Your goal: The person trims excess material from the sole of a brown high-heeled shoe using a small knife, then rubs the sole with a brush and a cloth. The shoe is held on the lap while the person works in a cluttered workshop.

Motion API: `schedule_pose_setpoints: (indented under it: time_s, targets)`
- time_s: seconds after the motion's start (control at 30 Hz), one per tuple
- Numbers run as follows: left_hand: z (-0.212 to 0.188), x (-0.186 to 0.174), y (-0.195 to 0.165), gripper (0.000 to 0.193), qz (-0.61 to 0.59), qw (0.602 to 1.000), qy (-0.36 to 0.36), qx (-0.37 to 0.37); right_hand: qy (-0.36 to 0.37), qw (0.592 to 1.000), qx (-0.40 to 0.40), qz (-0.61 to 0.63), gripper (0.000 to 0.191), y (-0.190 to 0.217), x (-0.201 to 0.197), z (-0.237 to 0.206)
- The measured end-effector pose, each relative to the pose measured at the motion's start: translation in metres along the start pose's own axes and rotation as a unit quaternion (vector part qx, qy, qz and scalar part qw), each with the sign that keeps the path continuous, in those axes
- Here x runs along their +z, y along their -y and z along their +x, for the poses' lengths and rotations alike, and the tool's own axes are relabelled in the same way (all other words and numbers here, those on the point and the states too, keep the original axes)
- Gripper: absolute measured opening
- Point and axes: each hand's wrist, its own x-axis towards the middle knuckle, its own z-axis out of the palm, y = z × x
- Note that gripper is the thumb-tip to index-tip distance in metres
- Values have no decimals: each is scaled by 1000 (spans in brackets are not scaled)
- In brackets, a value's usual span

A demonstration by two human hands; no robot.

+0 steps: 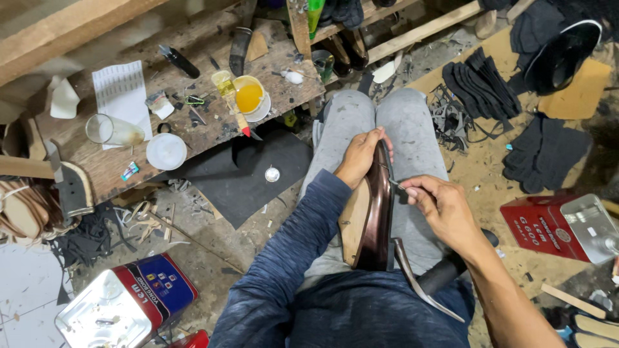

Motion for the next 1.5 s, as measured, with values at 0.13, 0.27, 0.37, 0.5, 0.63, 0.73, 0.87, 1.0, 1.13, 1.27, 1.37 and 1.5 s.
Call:
schedule_pose_setpoints:
  time_s: [0.13, 0.27, 0.37, 0.5, 0.63, 0.73, 0.87, 1.0, 1.13, 1.27, 1.37, 1.5]
  targets:
    - [1, -2, 1, 46, -5, 1000, -1, 8, -36, 988, -140, -52, 15, 1, 5, -5]
    - [3, -2, 3, 46, 1, 1000, -3, -5, -35, 994, -85, -53, 13, 0, 8, -6]
    - [4, -1, 3, 46, -5, 1000, 0, 1, -17, 995, -86, -38, 13, 1, 8, -1]
    - [1, -1, 1, 44, -6, 1000, -2, -7, -14, 999, -21, -19, 14, 7, 9, -1]
    - [-1, -2, -1, 45, -5, 1000, 4, 3, -49, 998, -31, -17, 20, 18, 10, -7]
    - [-1, -2, -1, 44, -7, 1000, 6, -3, -74, 993, -95, -17, 16, 20, 9, -8]
    - [1, 0, 1, 43, -17, 1000, 6, 4, -65, 993, -97, 0, 16, 12, 7, -5]
    - [1, 0, 0, 45, -7, 1000, -4, -15, -69, 985, -151, -50, 14, -1, 8, 0]
    - [0, -1, -1, 44, -12, 1000, -1, -2, -17, 993, -118, -23, 13, -12, 10, 6]
    - [1, -3, 1, 45, -5, 1000, -1, -8, 39, 998, -49, -16, 15, -18, 5, 9]
    - [3, -3, 1, 46, -4, 1000, 0, -11, 89, 995, 2, 40, 17, -19, -1, 7]
    - [-6, 4, -8, 46, -24, 999, 22, 20, -23, 997, 8, 72, 17, -16, 1, 2]
